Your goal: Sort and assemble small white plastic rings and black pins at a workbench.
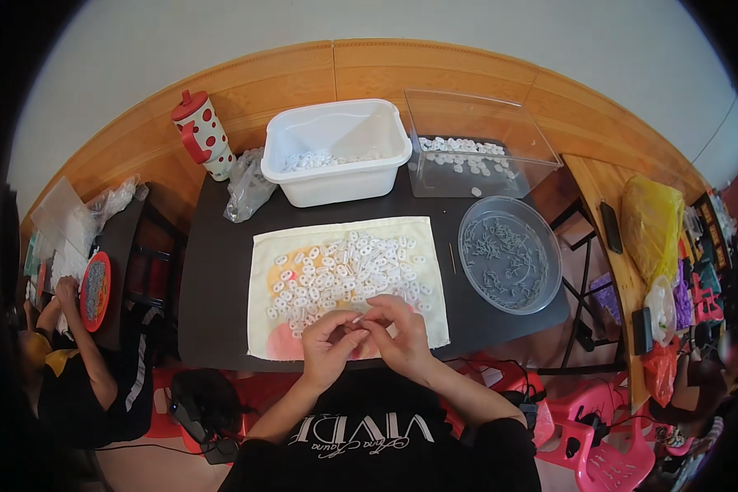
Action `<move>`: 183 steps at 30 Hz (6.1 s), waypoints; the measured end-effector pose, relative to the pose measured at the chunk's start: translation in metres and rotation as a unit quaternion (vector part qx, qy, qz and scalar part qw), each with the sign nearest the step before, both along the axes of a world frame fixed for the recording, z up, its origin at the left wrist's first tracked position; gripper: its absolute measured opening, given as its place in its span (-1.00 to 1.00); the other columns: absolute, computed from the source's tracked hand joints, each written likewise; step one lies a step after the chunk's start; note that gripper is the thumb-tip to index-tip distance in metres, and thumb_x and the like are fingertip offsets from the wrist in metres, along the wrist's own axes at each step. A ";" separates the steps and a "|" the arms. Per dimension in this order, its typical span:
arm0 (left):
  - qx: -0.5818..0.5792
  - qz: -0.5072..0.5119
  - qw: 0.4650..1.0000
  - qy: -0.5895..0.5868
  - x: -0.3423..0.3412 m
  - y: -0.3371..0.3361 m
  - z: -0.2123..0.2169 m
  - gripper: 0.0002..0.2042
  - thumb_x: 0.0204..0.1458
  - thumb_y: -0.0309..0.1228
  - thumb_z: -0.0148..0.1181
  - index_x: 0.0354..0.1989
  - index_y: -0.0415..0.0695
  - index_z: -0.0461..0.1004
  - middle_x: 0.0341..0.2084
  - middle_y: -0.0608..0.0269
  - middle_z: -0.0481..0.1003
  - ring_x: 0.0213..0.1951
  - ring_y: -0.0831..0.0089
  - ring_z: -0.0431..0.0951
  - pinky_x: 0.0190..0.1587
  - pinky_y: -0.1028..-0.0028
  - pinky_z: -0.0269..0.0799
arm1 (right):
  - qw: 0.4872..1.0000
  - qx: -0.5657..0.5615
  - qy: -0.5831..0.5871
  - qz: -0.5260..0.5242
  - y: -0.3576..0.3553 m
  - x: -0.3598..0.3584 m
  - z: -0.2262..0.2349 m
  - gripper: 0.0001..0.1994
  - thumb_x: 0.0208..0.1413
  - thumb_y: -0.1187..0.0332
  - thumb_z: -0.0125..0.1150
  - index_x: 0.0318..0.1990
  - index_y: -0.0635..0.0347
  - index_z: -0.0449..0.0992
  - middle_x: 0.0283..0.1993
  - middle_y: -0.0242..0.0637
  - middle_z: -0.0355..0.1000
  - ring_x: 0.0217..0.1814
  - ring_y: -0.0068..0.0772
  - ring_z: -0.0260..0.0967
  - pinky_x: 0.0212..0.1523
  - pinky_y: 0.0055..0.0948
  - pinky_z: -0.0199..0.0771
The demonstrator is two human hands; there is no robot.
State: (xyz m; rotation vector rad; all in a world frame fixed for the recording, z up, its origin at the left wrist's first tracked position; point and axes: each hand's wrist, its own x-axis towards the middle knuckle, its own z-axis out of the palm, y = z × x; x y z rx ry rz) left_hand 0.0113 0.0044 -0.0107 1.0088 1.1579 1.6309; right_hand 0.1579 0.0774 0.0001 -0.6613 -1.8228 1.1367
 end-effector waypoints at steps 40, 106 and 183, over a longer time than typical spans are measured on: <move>0.014 -0.018 0.999 0.032 -0.009 0.004 -0.011 -0.87 0.18 -0.65 0.15 -0.16 -0.36 0.59 -0.38 0.23 0.53 -0.39 0.57 0.50 -0.33 0.59 0.40 | 0.980 0.169 -0.071 0.076 0.028 -0.008 0.024 -0.77 -0.06 0.65 0.17 -0.20 0.24 0.50 -0.36 -0.14 0.45 -0.33 -0.03 0.45 -0.31 -0.24 0.43; 0.006 -0.009 1.000 -0.016 -0.006 0.005 -0.007 -0.85 0.12 -0.68 0.21 -0.15 -0.31 0.59 -0.34 0.26 0.55 -0.34 0.62 0.52 -0.28 0.63 0.39 | 0.918 0.269 -0.287 0.045 0.015 0.040 0.024 -0.83 -0.09 0.51 0.32 -0.28 0.19 0.54 -0.30 -0.20 0.41 -0.28 -0.12 0.46 -0.32 -0.25 0.49; 0.019 -0.036 0.999 -0.029 -0.007 0.002 -0.011 -0.69 0.13 -0.74 0.15 0.05 -0.29 0.53 -0.27 0.30 0.52 -0.28 0.63 0.52 -0.26 0.62 0.48 | 0.981 -0.133 0.000 0.141 0.023 0.012 0.016 -0.84 0.13 0.67 0.24 -0.14 0.33 0.58 -0.24 -0.33 0.49 -0.24 -0.64 0.40 -0.27 -0.63 0.37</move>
